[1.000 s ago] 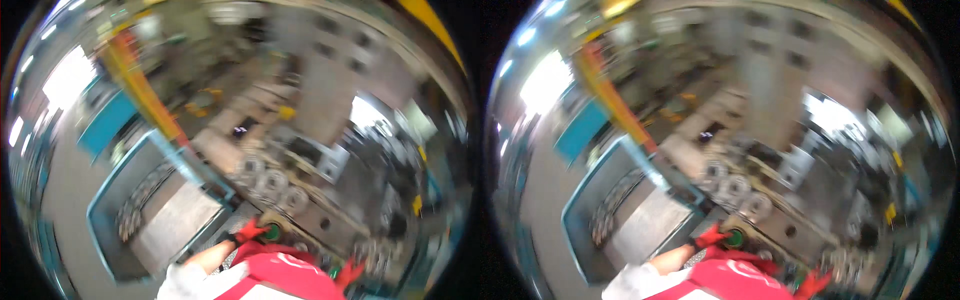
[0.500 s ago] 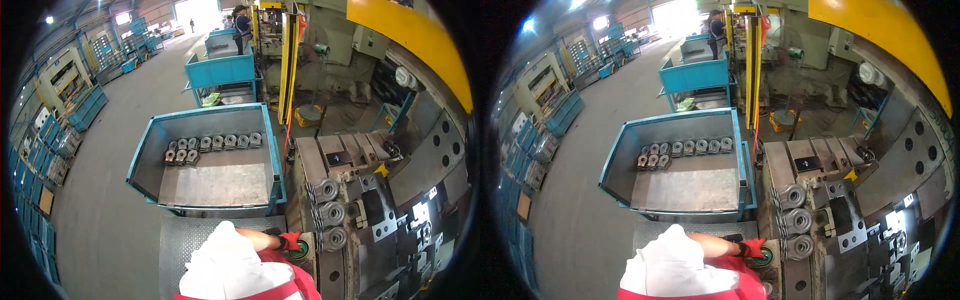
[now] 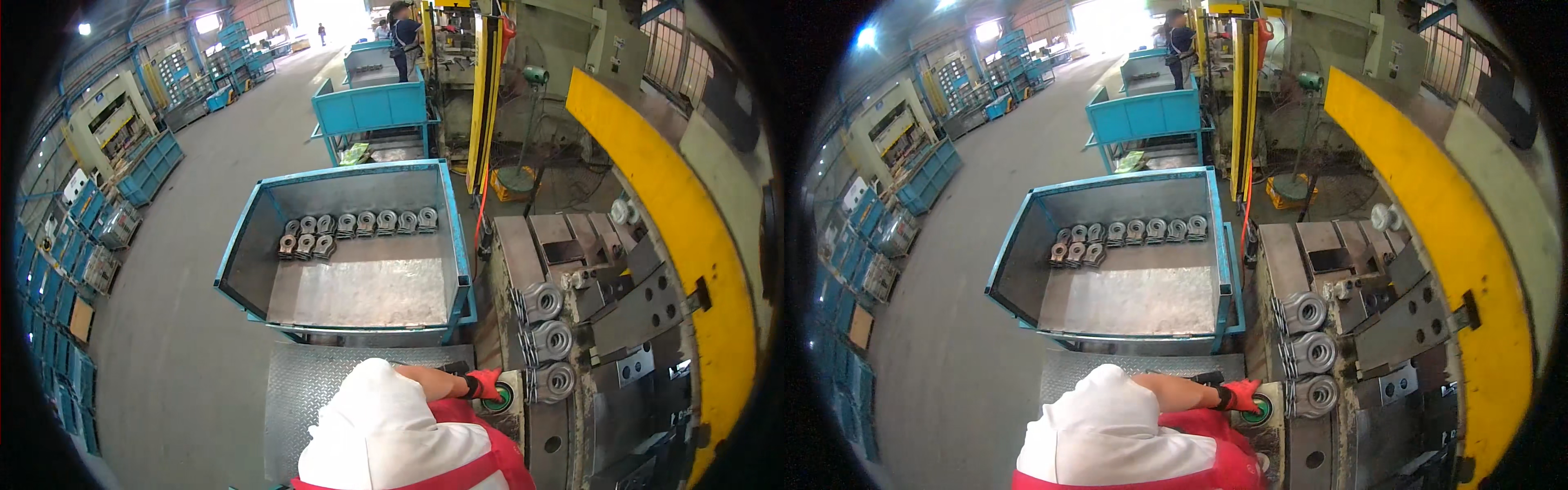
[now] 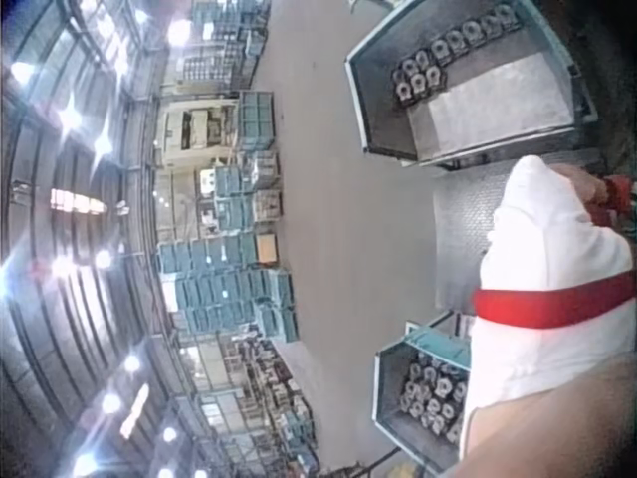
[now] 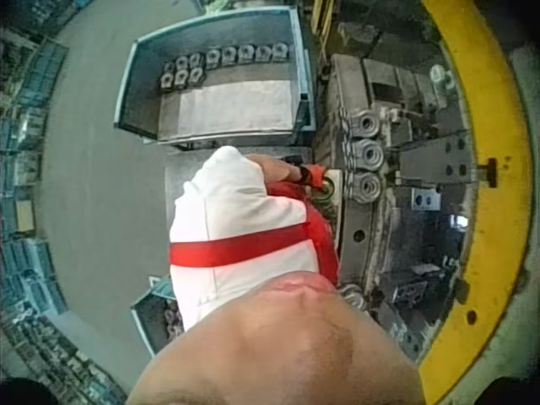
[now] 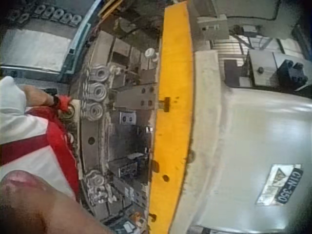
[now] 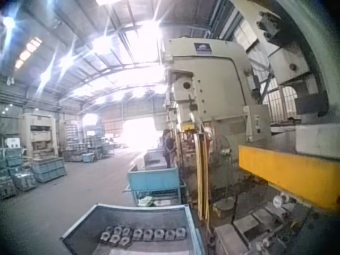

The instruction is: Manually loading metal parts into a hydraulic press machine for stamping or shaping, then removing and inspecting the finished parts.

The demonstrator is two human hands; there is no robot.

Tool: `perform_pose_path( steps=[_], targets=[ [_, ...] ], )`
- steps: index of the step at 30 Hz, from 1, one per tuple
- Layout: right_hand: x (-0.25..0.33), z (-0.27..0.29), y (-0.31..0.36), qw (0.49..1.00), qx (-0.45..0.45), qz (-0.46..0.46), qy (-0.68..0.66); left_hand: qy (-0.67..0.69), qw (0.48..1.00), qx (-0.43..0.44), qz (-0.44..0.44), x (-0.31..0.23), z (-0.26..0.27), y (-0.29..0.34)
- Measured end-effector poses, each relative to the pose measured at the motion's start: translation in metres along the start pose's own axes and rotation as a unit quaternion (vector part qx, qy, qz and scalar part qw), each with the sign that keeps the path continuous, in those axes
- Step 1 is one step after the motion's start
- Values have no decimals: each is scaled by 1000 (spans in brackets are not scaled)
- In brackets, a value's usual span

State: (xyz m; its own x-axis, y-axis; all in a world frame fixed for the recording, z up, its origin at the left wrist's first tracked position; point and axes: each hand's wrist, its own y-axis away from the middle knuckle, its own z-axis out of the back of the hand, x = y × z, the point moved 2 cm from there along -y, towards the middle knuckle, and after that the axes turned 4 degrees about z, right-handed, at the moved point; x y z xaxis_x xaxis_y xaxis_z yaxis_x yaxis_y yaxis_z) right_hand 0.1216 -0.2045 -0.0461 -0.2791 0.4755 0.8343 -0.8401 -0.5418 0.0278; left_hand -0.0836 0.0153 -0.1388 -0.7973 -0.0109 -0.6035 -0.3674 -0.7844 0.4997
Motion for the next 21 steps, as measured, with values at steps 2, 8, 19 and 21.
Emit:
perform_pose_path(
  steps=[2,8,19,21],
  targets=[
    [-3,2,2,1000,1,-6,-5,-5,1000,4,-4,0,-1,0],
    [-18,7,10,999,2,-35,-31,-13,1000,-1,-10,1,-5,-3],
    [-129,59,105,952,-114,-223,-178,-297,912,165,-230,-91,83,50],
    [-146,58,116,938,-133,-213,-238,-187,919,130,-320,-153,99,71]
  ],
)
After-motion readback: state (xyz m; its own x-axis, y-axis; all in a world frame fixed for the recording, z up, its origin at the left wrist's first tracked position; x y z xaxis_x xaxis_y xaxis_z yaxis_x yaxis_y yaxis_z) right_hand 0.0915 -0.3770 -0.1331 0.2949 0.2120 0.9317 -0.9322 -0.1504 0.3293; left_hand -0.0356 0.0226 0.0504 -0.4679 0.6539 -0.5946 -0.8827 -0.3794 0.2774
